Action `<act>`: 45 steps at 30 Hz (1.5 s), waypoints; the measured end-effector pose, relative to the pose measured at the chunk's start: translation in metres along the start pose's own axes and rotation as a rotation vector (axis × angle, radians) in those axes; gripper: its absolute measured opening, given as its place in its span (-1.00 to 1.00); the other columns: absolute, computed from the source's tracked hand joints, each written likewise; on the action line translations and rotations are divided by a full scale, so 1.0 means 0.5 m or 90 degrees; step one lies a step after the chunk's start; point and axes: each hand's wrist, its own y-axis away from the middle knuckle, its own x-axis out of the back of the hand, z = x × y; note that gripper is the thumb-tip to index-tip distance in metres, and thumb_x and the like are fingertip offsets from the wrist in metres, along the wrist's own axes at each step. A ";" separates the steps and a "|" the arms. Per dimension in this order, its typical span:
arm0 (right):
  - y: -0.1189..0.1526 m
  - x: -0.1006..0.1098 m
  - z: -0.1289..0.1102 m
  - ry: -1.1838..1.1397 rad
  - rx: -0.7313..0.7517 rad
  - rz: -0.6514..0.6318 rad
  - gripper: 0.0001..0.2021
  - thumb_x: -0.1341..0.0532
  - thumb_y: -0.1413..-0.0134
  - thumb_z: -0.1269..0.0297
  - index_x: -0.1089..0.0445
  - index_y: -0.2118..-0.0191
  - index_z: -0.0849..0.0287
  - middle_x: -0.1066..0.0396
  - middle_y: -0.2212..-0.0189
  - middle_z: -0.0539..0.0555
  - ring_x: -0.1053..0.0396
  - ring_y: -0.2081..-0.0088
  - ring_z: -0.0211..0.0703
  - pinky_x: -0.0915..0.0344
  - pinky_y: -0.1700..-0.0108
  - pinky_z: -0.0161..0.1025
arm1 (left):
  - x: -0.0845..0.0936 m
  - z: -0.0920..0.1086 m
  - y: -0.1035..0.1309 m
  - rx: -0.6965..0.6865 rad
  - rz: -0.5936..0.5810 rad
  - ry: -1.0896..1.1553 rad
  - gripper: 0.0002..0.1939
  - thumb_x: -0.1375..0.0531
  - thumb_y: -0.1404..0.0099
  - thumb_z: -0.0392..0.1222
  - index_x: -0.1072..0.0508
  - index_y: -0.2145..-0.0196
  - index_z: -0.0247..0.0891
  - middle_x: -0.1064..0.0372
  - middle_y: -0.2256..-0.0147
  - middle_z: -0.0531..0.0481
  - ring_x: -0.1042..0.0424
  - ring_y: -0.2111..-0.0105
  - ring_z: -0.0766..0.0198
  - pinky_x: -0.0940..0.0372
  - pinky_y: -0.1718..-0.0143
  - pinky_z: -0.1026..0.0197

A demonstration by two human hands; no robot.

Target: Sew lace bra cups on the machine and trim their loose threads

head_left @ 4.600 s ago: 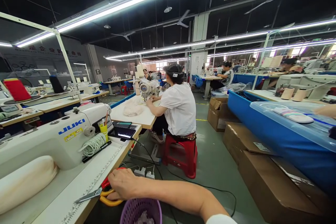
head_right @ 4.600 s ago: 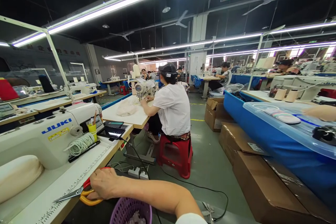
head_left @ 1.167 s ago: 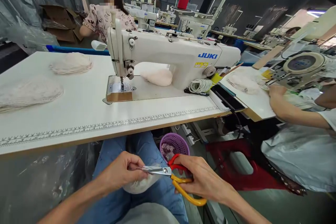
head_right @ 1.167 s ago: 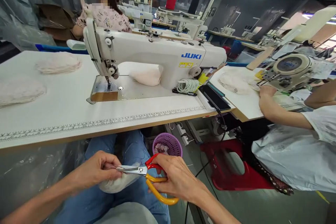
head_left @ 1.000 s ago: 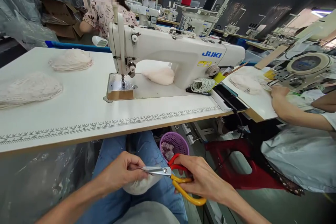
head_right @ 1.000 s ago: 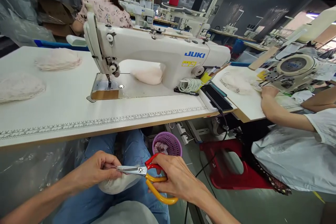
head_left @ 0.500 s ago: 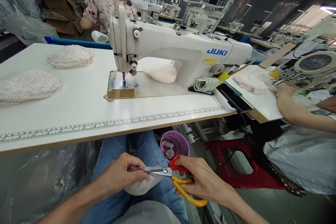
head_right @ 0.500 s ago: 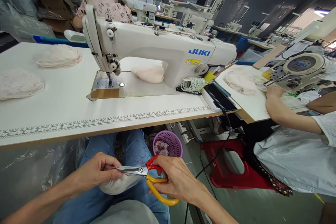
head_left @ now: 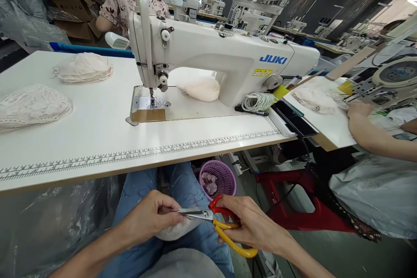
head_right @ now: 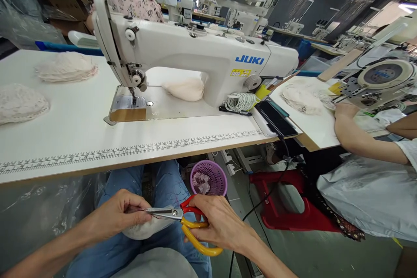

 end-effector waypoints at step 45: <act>-0.087 0.269 0.168 0.257 0.023 0.328 -0.67 -0.07 -0.16 0.09 -0.35 0.17 0.27 -0.35 0.33 0.17 -0.29 0.39 -0.16 -0.24 0.34 -0.26 | 0.031 -0.019 -0.043 0.022 0.035 0.125 -0.50 -0.32 0.10 0.18 -0.53 0.46 -0.39 -0.30 0.61 0.05 -0.13 0.57 0.37 0.05 0.54 0.32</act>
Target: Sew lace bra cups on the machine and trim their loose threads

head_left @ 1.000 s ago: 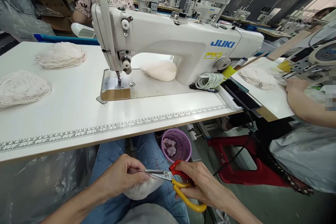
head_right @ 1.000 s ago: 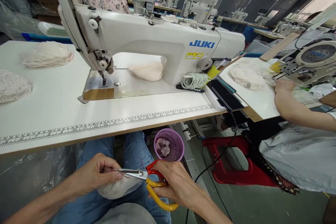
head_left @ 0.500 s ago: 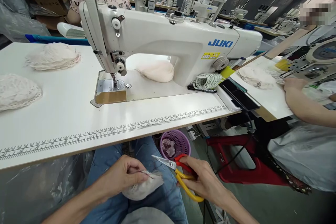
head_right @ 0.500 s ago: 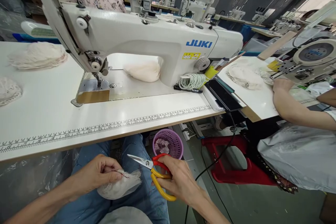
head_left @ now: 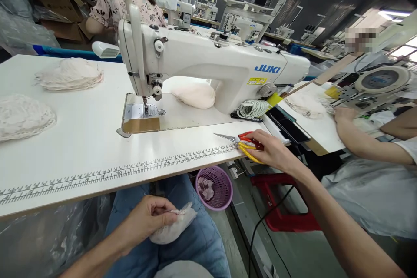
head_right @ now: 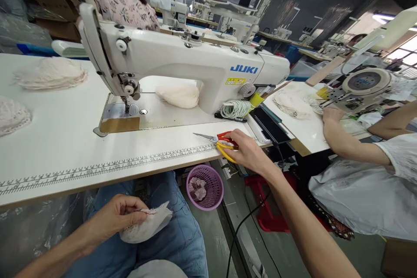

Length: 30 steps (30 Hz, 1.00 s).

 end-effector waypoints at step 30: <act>0.035 -0.195 -0.335 -0.750 -0.168 -0.375 -0.57 -0.35 0.22 -0.07 -0.35 0.52 0.26 -0.23 0.60 -0.07 -0.12 0.50 -0.33 -0.07 0.46 -0.39 | 0.029 -0.043 0.037 -0.061 -0.035 0.046 -0.64 -0.29 -0.04 0.05 -0.43 0.47 -0.36 -0.12 0.63 0.15 -0.03 0.57 0.39 0.10 0.53 0.31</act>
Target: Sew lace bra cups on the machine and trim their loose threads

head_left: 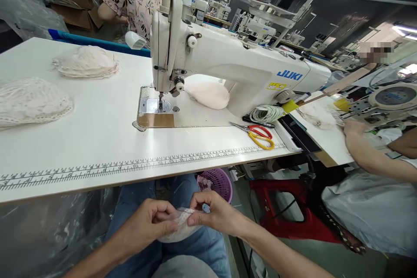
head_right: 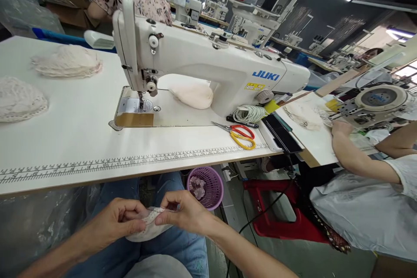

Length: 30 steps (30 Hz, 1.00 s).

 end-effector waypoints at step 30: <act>-0.018 -0.005 0.001 -0.002 -0.010 -0.056 -0.63 -0.34 0.15 0.00 -0.41 0.43 0.28 -0.25 0.57 -0.05 -0.11 0.50 -0.35 -0.06 0.46 -0.38 | 0.012 0.016 0.005 0.030 -0.038 -0.060 -0.86 -0.19 -0.08 -0.24 -0.51 0.45 -0.37 -0.33 0.59 0.08 -0.20 0.54 0.36 -0.02 0.50 0.34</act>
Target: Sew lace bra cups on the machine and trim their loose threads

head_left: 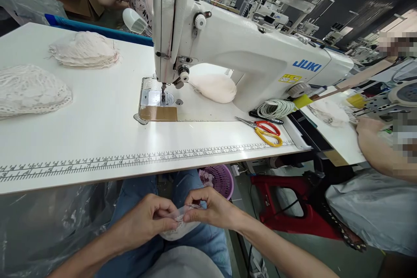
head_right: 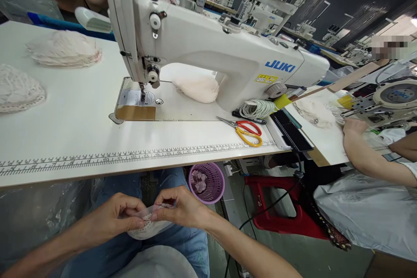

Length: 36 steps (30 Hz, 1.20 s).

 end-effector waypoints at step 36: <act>0.001 0.015 0.019 -0.078 -0.011 -0.050 -0.79 -0.34 0.08 0.19 -0.46 0.42 0.27 -0.39 0.51 0.00 -0.28 0.47 -0.34 -0.21 0.40 -0.39 | 0.023 -0.012 0.047 0.066 -0.003 0.062 -0.82 -0.22 -0.05 -0.22 -0.59 0.38 -0.29 -0.50 0.48 0.04 -0.34 0.48 0.34 -0.15 0.44 0.38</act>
